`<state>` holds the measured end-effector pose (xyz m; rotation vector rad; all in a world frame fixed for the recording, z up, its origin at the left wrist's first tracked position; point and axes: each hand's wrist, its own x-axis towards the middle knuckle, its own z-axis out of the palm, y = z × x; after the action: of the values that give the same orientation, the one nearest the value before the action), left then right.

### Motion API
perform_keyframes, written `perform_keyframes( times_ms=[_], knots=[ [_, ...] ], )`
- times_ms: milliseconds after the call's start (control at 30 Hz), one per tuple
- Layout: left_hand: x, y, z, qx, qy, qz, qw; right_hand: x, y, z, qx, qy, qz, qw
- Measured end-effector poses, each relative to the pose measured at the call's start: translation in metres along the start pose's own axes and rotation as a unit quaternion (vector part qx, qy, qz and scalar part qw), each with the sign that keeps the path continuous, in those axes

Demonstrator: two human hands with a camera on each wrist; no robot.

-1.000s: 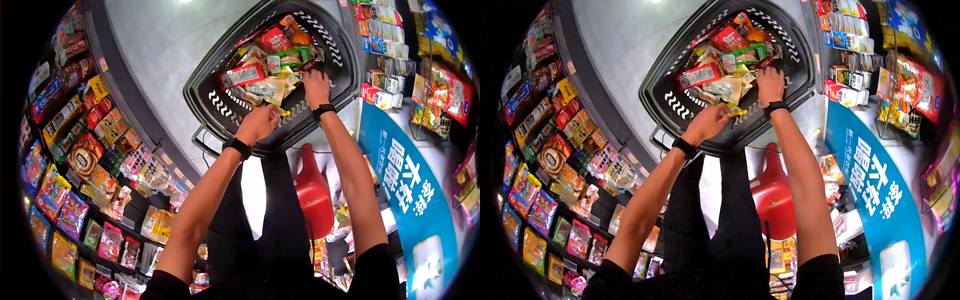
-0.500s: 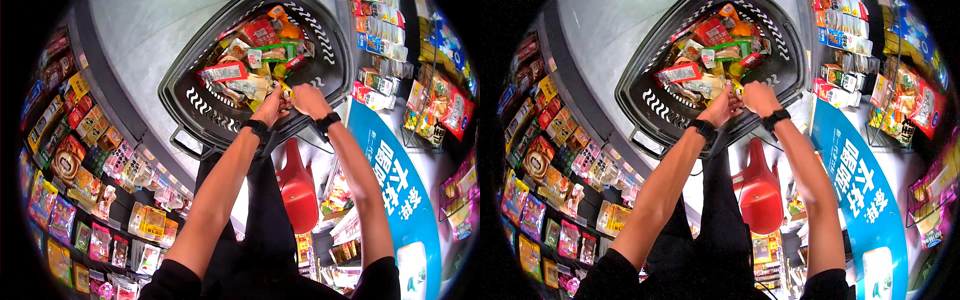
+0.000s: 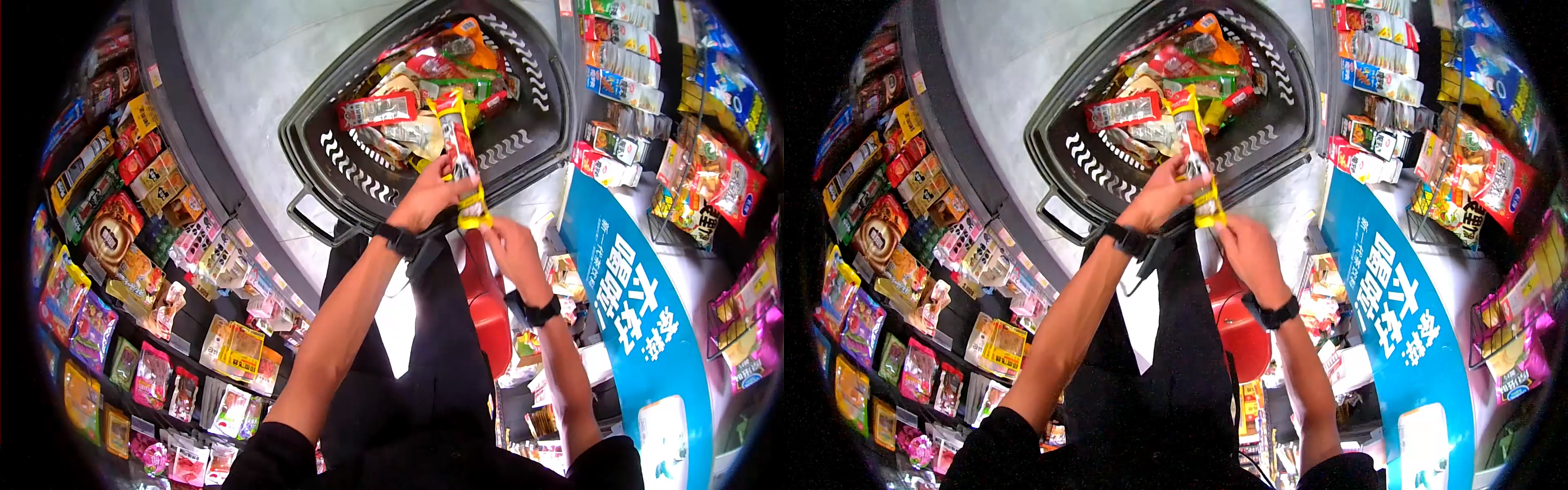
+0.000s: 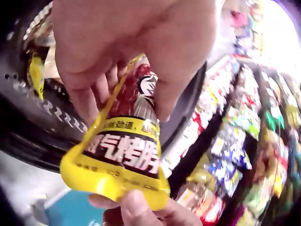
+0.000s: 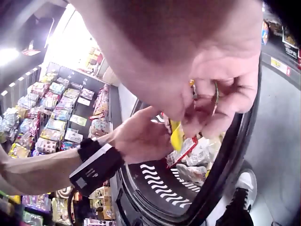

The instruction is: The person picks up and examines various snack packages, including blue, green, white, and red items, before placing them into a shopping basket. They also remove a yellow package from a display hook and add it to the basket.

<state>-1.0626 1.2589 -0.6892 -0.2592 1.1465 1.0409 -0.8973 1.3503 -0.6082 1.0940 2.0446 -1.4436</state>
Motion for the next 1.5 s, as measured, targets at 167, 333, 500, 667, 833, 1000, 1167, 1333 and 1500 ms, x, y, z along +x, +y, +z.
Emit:
perform_keyframes(
  times_ms=[167,333,500,667,833,1000,1167,1333,1500],
  knots=[
    [-0.054,0.006,-0.027,0.228,0.058,0.132,0.963,-0.015,-0.026,0.002,0.073,-0.048,0.080,0.993],
    [-0.124,0.024,-0.058,0.252,0.017,0.101,0.962,0.023,-0.095,0.027,0.157,0.073,-0.067,0.983],
    [-0.195,0.009,-0.108,0.119,0.003,0.137,0.983,0.057,-0.152,0.076,0.168,0.121,-0.133,0.969],
    [-0.268,-0.022,-0.182,0.199,0.071,0.205,0.956,0.049,-0.223,0.154,0.226,0.077,-0.182,0.954],
    [-0.337,-0.069,-0.263,0.390,0.159,0.216,0.881,0.029,-0.278,0.230,0.043,-0.078,-0.263,0.961],
    [-0.378,-0.135,-0.320,0.373,0.206,0.211,0.880,0.001,-0.303,0.312,-0.053,-0.146,-0.318,0.935],
    [-0.420,-0.172,-0.346,0.280,0.268,0.266,0.883,-0.024,-0.317,0.386,-0.096,-0.214,-0.297,0.926],
    [-0.447,-0.175,-0.352,0.189,0.316,0.292,0.883,-0.034,-0.324,0.431,-0.039,-0.301,-0.236,0.923],
    [-0.436,-0.185,-0.350,0.134,0.370,0.332,0.857,-0.037,-0.346,0.440,-0.006,-0.289,-0.255,0.923]
  ],
)
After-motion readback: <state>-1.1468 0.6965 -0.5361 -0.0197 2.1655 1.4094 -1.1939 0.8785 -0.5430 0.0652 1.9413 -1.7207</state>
